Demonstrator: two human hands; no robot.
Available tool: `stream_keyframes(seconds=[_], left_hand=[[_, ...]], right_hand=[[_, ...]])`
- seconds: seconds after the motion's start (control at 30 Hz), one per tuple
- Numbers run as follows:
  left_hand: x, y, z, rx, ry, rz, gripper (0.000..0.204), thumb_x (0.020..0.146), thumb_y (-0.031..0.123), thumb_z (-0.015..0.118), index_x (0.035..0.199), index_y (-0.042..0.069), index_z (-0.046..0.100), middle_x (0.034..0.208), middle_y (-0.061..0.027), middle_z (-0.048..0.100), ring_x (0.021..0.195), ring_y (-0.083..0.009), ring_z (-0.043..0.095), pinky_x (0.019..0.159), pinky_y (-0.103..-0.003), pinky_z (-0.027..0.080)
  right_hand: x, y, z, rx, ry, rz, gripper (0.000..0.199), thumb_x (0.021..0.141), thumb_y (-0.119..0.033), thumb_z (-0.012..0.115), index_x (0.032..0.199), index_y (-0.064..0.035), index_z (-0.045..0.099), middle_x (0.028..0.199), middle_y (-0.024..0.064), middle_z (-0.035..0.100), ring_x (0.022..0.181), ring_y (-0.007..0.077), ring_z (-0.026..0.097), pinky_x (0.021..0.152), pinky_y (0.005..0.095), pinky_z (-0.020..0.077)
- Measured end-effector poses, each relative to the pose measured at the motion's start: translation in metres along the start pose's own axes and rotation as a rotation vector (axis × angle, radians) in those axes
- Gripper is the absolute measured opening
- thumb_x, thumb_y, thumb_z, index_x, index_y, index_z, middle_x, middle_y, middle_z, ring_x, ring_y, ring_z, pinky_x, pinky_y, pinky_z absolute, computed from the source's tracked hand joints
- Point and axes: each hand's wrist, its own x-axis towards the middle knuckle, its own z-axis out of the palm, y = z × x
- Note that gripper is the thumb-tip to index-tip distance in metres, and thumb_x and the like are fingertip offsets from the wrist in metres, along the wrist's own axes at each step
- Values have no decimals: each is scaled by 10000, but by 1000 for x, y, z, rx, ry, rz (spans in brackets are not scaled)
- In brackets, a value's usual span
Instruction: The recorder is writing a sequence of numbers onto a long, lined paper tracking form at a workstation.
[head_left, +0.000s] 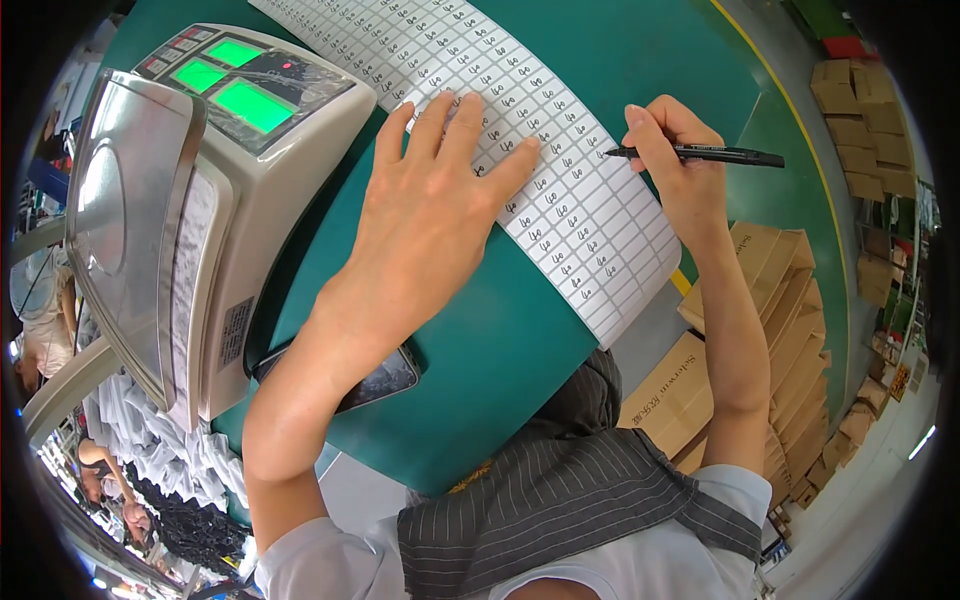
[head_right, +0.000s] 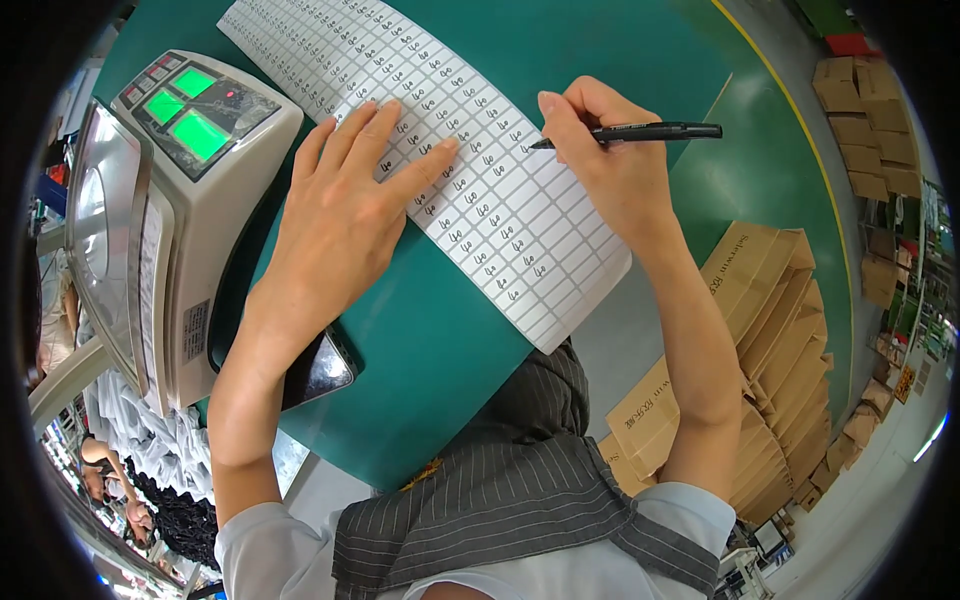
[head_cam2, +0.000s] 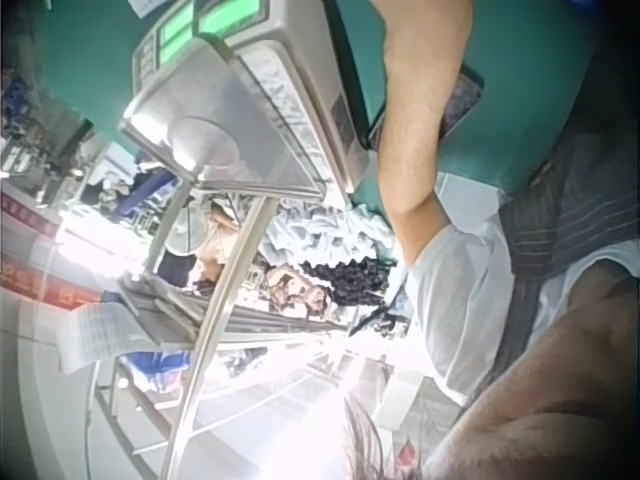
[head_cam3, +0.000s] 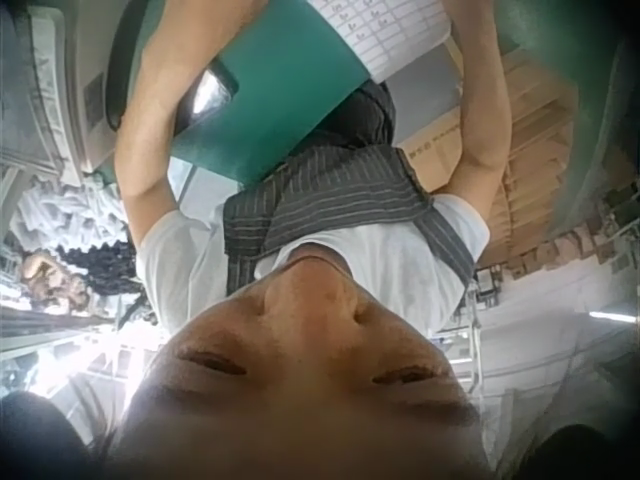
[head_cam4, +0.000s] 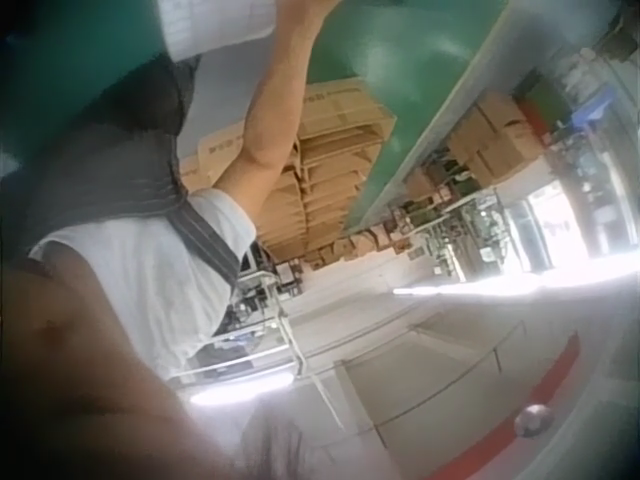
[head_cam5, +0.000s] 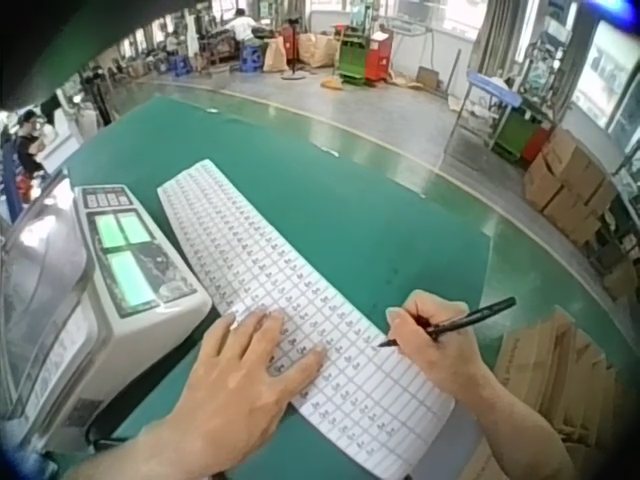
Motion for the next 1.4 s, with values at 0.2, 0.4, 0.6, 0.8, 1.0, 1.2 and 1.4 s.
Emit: stream_keyframes(seconds=[0.2,0.4,0.6,0.8,1.0,1.2,1.4], left_hand=[[0,1,0,11,-6,2,524,775,-23,582,1249,197,621,1335,-225,483,1272,-368,433,1071,-487,308],[0,0,0,-1,-16,-5,515,784,-14,573,1251,197,616,1335,-219,483,1270,-365,434,1073,-483,306],[0,0,2,21,-3,2,517,780,-13,580,1250,199,616,1331,-215,486,1267,-361,436,1071,-481,309],[0,1,0,15,-18,-8,519,777,-12,586,1251,198,616,1336,-210,483,1272,-359,431,1072,-480,306],[0,1,1,7,-8,-7,523,771,-12,594,1251,197,615,1341,-204,479,1276,-356,428,1073,-480,302],[-1,0,0,10,-21,-6,528,769,-11,597,1253,198,611,1340,-202,480,1274,-352,429,1071,-477,305],[0,1,0,10,-23,-6,540,762,-19,602,1255,200,610,1339,-203,482,1275,-351,429,1070,-477,307]], right_hand=[[0,1,0,-1,-1,-7,272,923,-180,595,695,-36,555,644,-24,526,578,35,460,530,198,331],[-13,0,1,132,8,-102,238,895,-137,623,696,-16,573,601,-27,541,568,24,452,505,202,330],[-20,-1,11,86,-35,-89,239,888,-111,637,690,-12,549,559,-32,503,526,21,387,465,221,294],[-19,0,11,61,-10,-103,248,890,-109,635,682,-13,541,561,-31,508,512,21,368,454,221,277],[-19,-2,14,72,-26,-67,247,891,-110,631,685,-7,542,566,-22,528,515,27,387,459,223,295],[-20,-2,10,-6,-73,-63,252,892,-118,629,686,-3,540,560,-11,527,509,31,403,460,218,303],[-20,-2,13,80,-5,-66,252,886,-116,631,679,-6,538,548,-22,502,508,30,369,452,229,282]])
